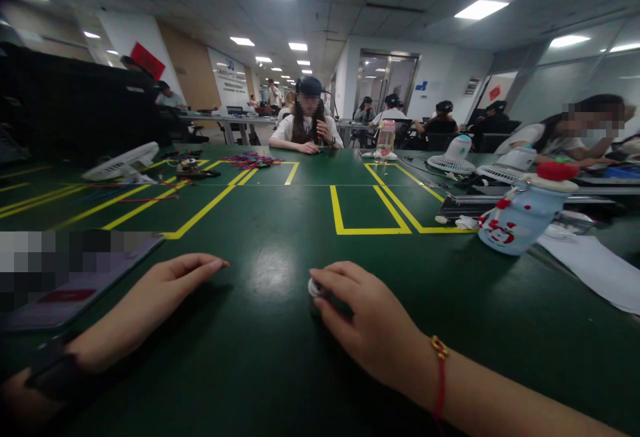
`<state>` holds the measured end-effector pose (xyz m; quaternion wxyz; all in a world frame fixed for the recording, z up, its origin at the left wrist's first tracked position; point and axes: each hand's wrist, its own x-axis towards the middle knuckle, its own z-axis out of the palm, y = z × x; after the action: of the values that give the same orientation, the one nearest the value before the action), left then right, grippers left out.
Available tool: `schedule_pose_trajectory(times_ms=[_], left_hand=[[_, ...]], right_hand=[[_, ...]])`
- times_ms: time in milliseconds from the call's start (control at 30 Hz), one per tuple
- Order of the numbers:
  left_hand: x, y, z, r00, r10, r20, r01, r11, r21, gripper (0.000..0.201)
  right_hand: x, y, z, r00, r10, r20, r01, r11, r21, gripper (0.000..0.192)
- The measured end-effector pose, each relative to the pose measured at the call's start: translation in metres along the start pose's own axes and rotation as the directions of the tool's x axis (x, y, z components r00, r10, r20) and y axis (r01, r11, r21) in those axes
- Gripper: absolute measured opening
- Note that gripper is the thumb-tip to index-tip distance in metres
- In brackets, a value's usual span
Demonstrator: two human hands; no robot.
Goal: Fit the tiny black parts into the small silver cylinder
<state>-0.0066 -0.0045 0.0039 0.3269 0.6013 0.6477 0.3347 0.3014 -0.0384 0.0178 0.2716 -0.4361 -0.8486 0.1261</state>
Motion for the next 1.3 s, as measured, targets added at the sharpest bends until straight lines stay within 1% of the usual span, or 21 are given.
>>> schedule_pose_trajectory(times_ms=[67,133,167,233,267,333,367,433,500,567,633,700,767,867,967,1000,1067,1133,1167,1233,1300], left_hand=[[0.001,-0.001,0.000,1.000,0.022,0.009,-0.022,0.999,0.030,0.034],[0.001,-0.001,0.002,0.998,0.057,0.029,-0.059,0.996,0.066,0.034],[0.000,0.001,0.005,0.996,0.087,0.034,-0.090,0.992,0.092,0.034],[-0.005,0.010,0.015,0.983,0.180,0.046,-0.185,0.972,0.146,0.032],[-0.009,0.017,0.022,0.969,0.242,0.053,-0.247,0.954,0.167,0.031],[-0.018,0.035,0.037,0.923,0.365,0.123,-0.381,0.914,0.143,0.029],[-0.022,0.045,0.045,0.896,0.420,0.144,-0.437,0.892,0.117,0.027],[-0.028,0.064,0.059,0.853,0.487,0.185,-0.506,0.860,0.071,0.023],[-0.029,0.077,0.067,0.843,0.501,0.195,-0.517,0.855,0.037,0.017],[-0.027,0.083,0.069,0.858,0.487,0.163,-0.496,0.868,0.017,0.014],[-0.024,0.080,0.065,0.883,0.455,0.114,-0.459,0.889,0.012,0.014],[-0.022,0.072,0.062,0.902,0.419,0.100,-0.422,0.906,0.014,0.015],[-0.020,0.063,0.062,0.907,0.392,0.155,-0.401,0.916,0.028,0.015],[-0.019,0.052,0.070,0.882,0.385,0.270,-0.425,0.898,0.109,0.013],[-0.019,0.047,0.081,0.865,0.400,0.304,-0.472,0.853,0.222,0.014],[-0.020,0.046,0.082,0.862,0.404,0.306,-0.480,0.844,0.238,0.015],[-0.021,0.046,0.079,0.863,0.405,0.302,-0.476,0.853,0.215,0.022],[-0.020,0.046,0.068,0.883,0.387,0.266,-0.438,0.884,0.165,0.037],[-0.018,0.044,0.060,0.899,0.373,0.228,-0.411,0.899,0.152,0.044],[-0.012,0.038,0.039,0.934,0.336,0.122,-0.353,0.920,0.172,0.052],[-0.003,0.024,0.018,0.954,0.300,0.001,-0.293,0.934,0.206,0.055]], right_hand=[[0.009,-0.010,0.008,0.999,-0.006,0.046,0.003,0.997,0.075,0.035],[0.011,-0.011,0.014,0.998,-0.004,0.055,-0.003,0.993,0.122,0.036],[0.011,-0.010,0.017,0.999,0.006,0.049,-0.013,0.990,0.141,0.039],[0.008,-0.004,0.023,0.998,0.054,0.026,-0.057,0.981,0.186,0.053],[0.006,0.000,0.026,0.996,0.085,0.021,-0.088,0.973,0.213,0.062],[0.004,0.006,0.032,0.989,0.143,0.032,-0.147,0.954,0.262,0.074],[0.004,0.008,0.034,0.987,0.158,0.043,-0.164,0.947,0.277,0.074],[0.004,0.010,0.037,0.985,0.163,0.057,-0.172,0.942,0.288,0.068],[0.005,0.009,0.036,0.987,0.149,0.059,-0.159,0.943,0.293,0.062],[0.006,0.006,0.033,0.990,0.126,0.063,-0.139,0.945,0.296,0.053],[0.007,0.003,0.029,0.992,0.114,0.047,-0.123,0.949,0.290,0.043],[0.007,0.001,0.027,0.993,0.116,0.017,-0.116,0.951,0.286,0.037],[0.006,0.000,0.027,0.993,0.120,-0.006,-0.114,0.952,0.285,0.035],[0.004,0.001,0.028,0.992,0.124,-0.034,-0.111,0.959,0.262,0.036],[0.002,0.008,0.024,0.982,0.134,-0.134,-0.106,0.975,0.196,0.039],[0.001,0.013,0.020,0.974,0.143,-0.177,-0.113,0.979,0.167,0.041],[-0.004,0.029,0.008,0.948,0.183,-0.261,-0.161,0.981,0.105,0.044],[-0.012,0.053,-0.011,0.902,0.260,-0.344,-0.263,0.964,0.039,0.047],[-0.018,0.067,-0.023,0.870,0.302,-0.390,-0.329,0.944,-0.001,0.049],[-0.035,0.098,-0.048,0.797,0.393,-0.458,-0.481,0.872,-0.091,0.052],[-0.056,0.127,-0.074,0.721,0.478,-0.502,-0.627,0.759,-0.177,0.054]])
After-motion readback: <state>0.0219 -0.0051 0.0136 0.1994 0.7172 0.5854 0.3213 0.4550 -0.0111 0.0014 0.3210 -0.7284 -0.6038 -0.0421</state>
